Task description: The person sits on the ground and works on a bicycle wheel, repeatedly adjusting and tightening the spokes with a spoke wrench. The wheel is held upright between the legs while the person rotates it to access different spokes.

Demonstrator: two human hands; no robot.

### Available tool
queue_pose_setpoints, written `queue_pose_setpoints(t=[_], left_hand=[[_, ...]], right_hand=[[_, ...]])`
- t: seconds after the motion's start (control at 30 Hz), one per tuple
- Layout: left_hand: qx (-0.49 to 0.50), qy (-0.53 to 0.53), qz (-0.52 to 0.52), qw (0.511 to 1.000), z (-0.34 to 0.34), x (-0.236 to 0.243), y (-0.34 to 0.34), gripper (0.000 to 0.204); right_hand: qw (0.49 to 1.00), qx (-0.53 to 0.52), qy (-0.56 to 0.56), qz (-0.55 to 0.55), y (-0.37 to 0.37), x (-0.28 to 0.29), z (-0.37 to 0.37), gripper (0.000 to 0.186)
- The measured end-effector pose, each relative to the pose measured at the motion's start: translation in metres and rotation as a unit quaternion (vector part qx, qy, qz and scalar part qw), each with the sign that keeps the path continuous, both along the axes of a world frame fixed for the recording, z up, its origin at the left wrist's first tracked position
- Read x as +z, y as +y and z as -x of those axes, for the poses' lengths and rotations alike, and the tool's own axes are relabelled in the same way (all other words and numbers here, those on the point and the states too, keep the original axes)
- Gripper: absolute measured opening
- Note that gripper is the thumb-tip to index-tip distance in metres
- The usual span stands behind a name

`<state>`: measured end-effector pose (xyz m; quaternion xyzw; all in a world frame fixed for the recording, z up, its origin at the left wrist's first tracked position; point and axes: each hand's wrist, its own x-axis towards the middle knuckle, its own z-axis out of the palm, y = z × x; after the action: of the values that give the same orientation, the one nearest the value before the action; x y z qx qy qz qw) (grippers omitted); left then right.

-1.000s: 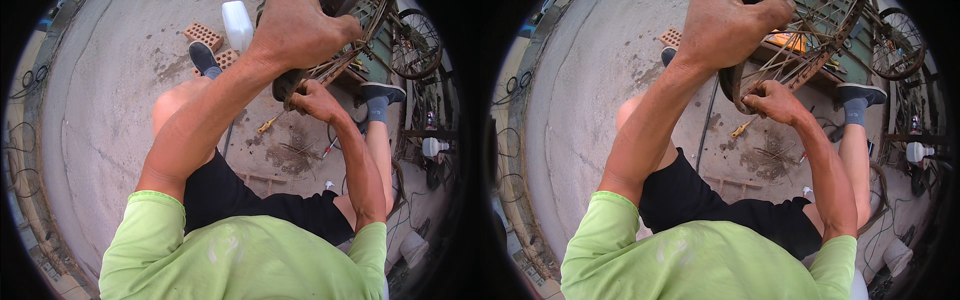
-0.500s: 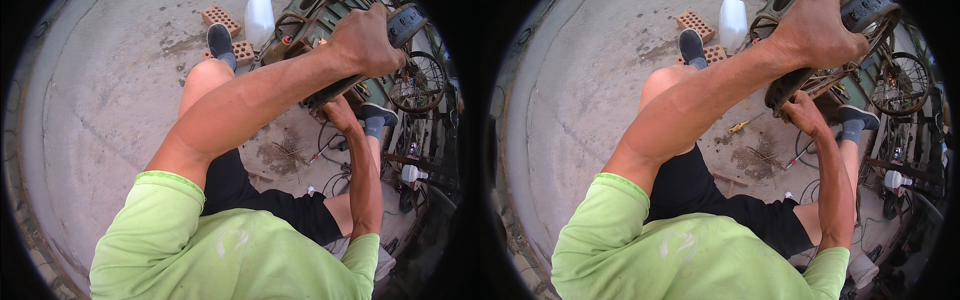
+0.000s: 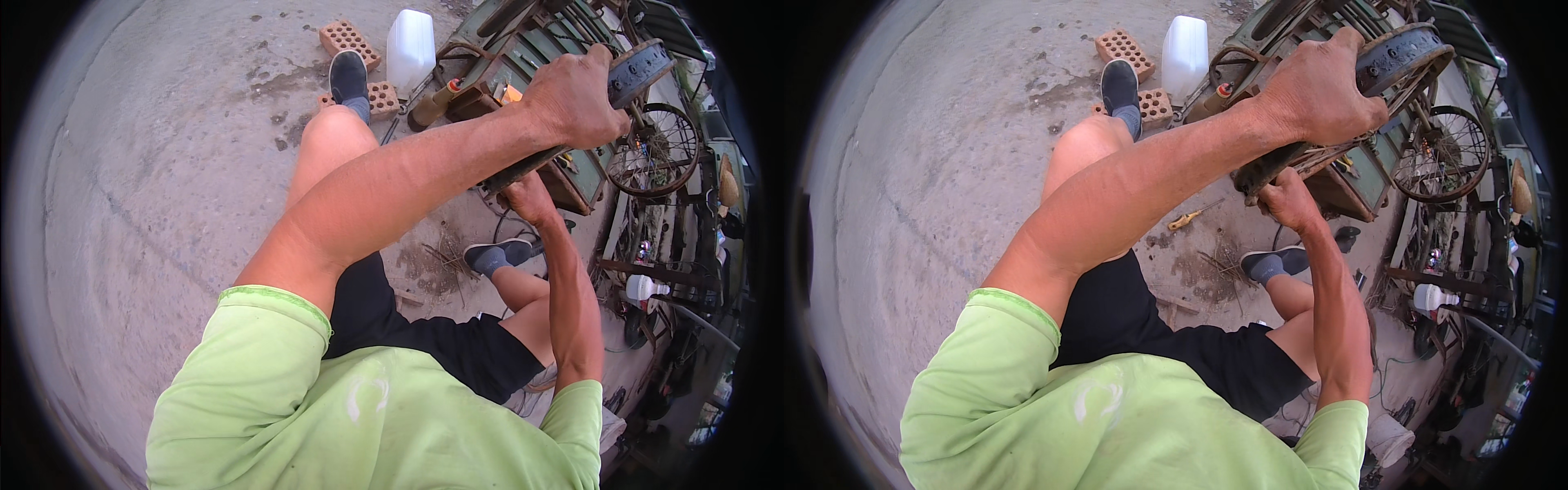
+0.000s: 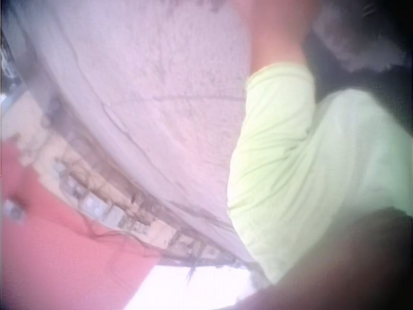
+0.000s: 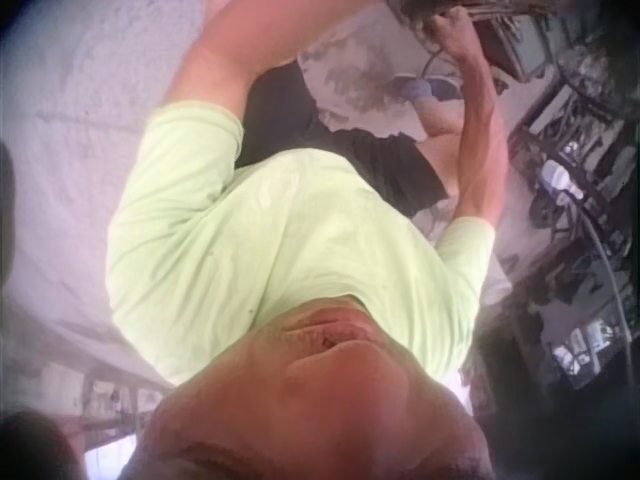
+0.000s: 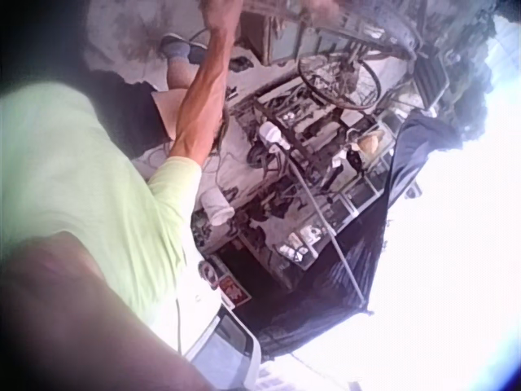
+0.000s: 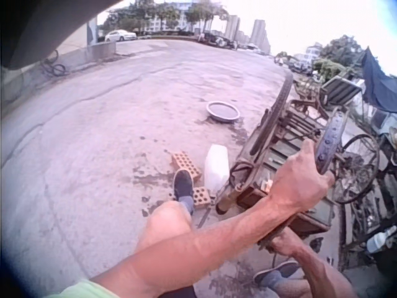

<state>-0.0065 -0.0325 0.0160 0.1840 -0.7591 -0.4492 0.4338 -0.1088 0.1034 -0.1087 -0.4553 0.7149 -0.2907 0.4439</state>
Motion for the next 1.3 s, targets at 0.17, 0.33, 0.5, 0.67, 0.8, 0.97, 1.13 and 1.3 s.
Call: queue_pose_setpoints(t=[0.17, 0.33, 0.5, 0.67, 0.8, 0.97, 1.13, 1.3], left_hand=[[-0.013, -0.017, 0.036, 0.999, 0.015, 0.018, 0.010, 0.059], [-0.061, 0.043, 0.066, 0.995, -0.002, 0.018, 0.026, 0.055], [-0.159, -0.011, -0.136, 0.978, 0.031, 0.020, 0.034, 0.050], [-0.145, 0.101, -0.058, 0.983, 0.076, 0.037, 0.039, 0.048], [-0.115, 0.072, -0.030, 0.990, 0.104, 0.034, 0.054, 0.052], [-0.127, 0.064, -0.051, 0.988, 0.110, 0.003, 0.046, 0.048], [-0.135, 0.053, -0.043, 0.989, 0.104, -0.006, 0.048, 0.047], [-0.141, 0.059, -0.027, 0.988, 0.098, -0.011, 0.043, 0.046]], right_hand=[[0.997, -0.017, -0.076, -0.007, 0.012, 0.015, 0.011, 0.021], [0.990, 0.028, -0.135, 0.002, 0.006, 0.014, 0.024, 0.024], [0.997, 0.017, -0.053, 0.051, 0.019, 0.006, 0.044, 0.028], [0.996, -0.029, 0.015, 0.087, 0.021, 0.023, 0.093, 0.030], [0.980, -0.065, 0.052, 0.181, 0.021, -0.007, 0.118, 0.032], [0.985, -0.057, 0.148, 0.069, 0.021, -0.013, 0.124, 0.033], [0.997, -0.057, -0.042, 0.044, 0.024, -0.027, 0.133, 0.033], [0.995, -0.029, 0.037, 0.087, 0.020, -0.033, 0.132, 0.033]])
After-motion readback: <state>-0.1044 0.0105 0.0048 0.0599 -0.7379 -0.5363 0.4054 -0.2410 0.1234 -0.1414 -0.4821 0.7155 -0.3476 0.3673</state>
